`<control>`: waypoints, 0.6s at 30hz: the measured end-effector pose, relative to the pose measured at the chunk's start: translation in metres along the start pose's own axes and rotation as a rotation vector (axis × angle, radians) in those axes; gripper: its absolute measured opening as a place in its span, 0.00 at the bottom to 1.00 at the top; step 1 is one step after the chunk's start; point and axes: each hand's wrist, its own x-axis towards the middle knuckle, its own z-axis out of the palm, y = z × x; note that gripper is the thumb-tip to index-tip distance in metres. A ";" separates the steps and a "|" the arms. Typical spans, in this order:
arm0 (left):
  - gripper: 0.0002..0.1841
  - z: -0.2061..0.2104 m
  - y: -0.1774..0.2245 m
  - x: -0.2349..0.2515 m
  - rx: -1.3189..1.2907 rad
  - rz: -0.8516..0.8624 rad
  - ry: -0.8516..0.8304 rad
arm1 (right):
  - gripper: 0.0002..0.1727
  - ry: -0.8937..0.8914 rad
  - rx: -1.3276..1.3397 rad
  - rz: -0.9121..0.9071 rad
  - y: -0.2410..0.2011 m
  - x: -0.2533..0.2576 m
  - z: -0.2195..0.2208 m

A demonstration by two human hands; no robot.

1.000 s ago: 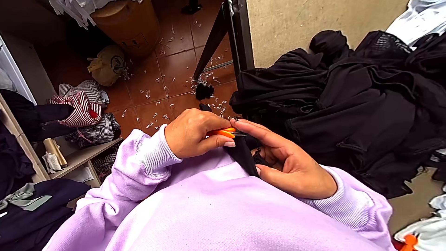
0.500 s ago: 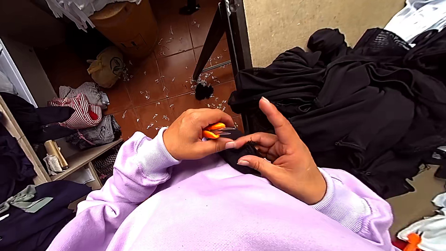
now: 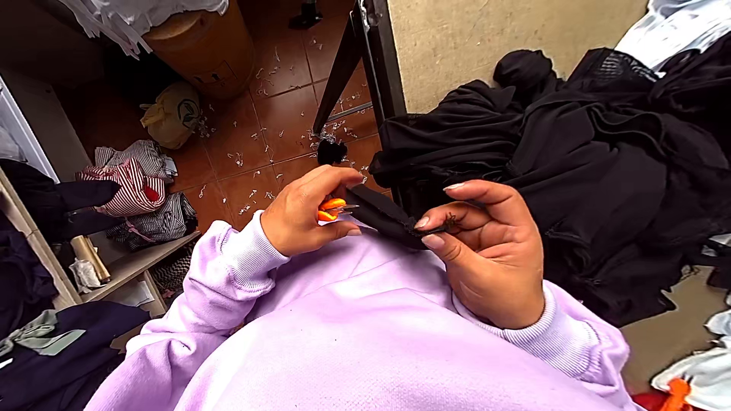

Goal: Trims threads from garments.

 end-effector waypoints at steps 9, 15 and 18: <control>0.19 0.015 -0.007 0.012 0.023 0.077 0.000 | 0.16 0.089 0.015 -0.096 0.001 -0.001 0.001; 0.07 0.020 -0.009 0.022 -0.004 0.124 0.014 | 0.11 0.074 -0.032 -0.143 0.001 -0.002 -0.001; 0.08 0.013 -0.013 0.019 0.057 0.047 0.163 | 0.11 0.080 -0.038 -0.158 0.002 -0.003 -0.003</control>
